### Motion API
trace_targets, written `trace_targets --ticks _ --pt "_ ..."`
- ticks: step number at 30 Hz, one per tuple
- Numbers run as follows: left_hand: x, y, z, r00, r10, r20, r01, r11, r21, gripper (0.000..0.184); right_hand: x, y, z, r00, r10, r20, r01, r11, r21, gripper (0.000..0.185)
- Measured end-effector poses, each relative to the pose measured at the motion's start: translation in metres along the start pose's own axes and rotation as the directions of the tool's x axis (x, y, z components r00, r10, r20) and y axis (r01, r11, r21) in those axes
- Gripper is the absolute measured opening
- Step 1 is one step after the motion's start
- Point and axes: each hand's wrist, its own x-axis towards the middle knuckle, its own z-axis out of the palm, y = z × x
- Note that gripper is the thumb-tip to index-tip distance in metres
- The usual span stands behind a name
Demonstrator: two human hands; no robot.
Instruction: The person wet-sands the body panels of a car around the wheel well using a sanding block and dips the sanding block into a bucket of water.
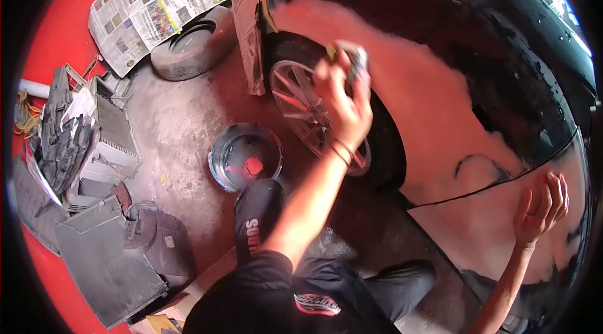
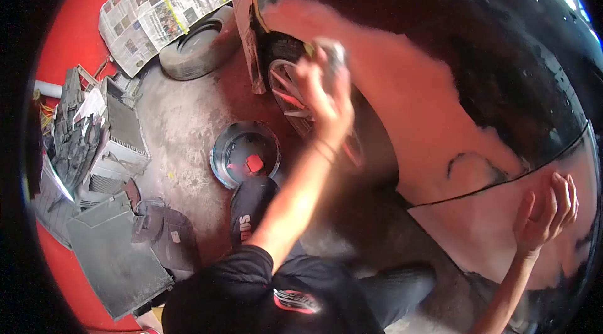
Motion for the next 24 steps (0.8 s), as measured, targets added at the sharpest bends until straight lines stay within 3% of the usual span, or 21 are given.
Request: trace_targets --ticks 1,3,4,5,7,9,10,13,14,16,18,20,21,23,24 --pt "-0.034 0.016 -0.004 0.998 -0.036 0.058 0.032 0.997 0.074 0.057 -0.001 -0.001 0.001 1.000 0.008 0.003 -0.008 1.000 0.004 0.031" --pt "-0.031 0.014 -0.004 0.999 -0.020 0.050 0.021 1.000 -0.014 0.053 0.002 0.001 -0.001 1.000 0.018 -0.006 -0.018 1.000 0.010 0.031" --pt "-0.003 0.003 0.001 0.999 -0.006 0.035 0.009 0.994 -0.105 0.052 0.004 -0.001 -0.001 1.000 0.024 -0.011 -0.024 0.999 0.021 0.031" --pt "0.037 -0.006 0.004 0.996 0.086 -0.019 -0.086 0.996 -0.014 0.053 0.005 -0.004 0.000 0.999 0.036 -0.013 -0.035 0.999 0.039 0.031" --pt "0.106 -0.032 0.017 0.978 0.163 -0.129 -0.169 0.985 -0.035 0.039 0.006 -0.004 0.001 1.000 0.020 -0.017 -0.019 1.000 0.024 0.030" --pt "0.113 -0.029 0.015 0.992 0.070 -0.107 -0.074 0.996 -0.040 0.038 0.004 -0.003 -0.001 1.000 0.015 -0.013 -0.014 1.000 0.016 0.029" --pt "0.089 -0.019 0.016 0.992 0.092 -0.083 -0.096 0.995 -0.039 0.038 0.004 -0.004 -0.002 1.000 0.022 -0.014 -0.022 1.000 0.015 0.029" --pt "-0.054 0.037 0.010 0.995 0.069 0.074 -0.066 0.997 -0.039 0.066 0.008 -0.004 -0.003 0.999 0.023 -0.029 -0.023 0.999 0.024 0.028" --pt "-0.090 0.056 -0.002 0.980 0.035 0.195 -0.038 0.999 0.012 0.060 0.008 -0.005 -0.003 0.999 0.022 -0.035 -0.021 0.999 0.034 0.028" --pt "-0.090 0.064 -0.005 0.977 0.047 0.208 -0.058 0.997 0.047 0.061 0.008 0.000 -0.003 1.000 0.009 -0.030 -0.008 0.999 0.041 0.032" --pt "-0.029 0.039 0.010 0.983 0.149 0.109 -0.146 0.989 -0.034 0.057 0.005 0.001 -0.003 1.000 0.007 -0.028 -0.006 0.999 0.042 0.032" --pt "0.054 0.014 0.019 0.985 0.171 0.021 -0.172 0.983 0.061 0.035 0.008 -0.001 -0.003 0.999 0.012 -0.036 -0.011 0.999 0.040 0.029" --pt "0.086 0.011 0.020 0.999 -0.030 0.028 0.033 0.990 -0.136 0.028 0.009 -0.002 -0.003 0.999 0.014 -0.037 -0.012 0.999 0.041 0.028" --pt "0.083 -0.001 0.024 0.989 0.135 -0.066 -0.133 0.990 0.039 0.029 0.010 -0.001 -0.003 0.999 0.020 -0.037 -0.019 0.999 0.041 0.030" --pt "0.045 0.028 0.026 0.997 0.064 -0.034 -0.066 0.996 -0.063 0.029 0.009 0.000 -0.003 0.999 0.021 -0.037 -0.020 0.999 0.040 0.031"
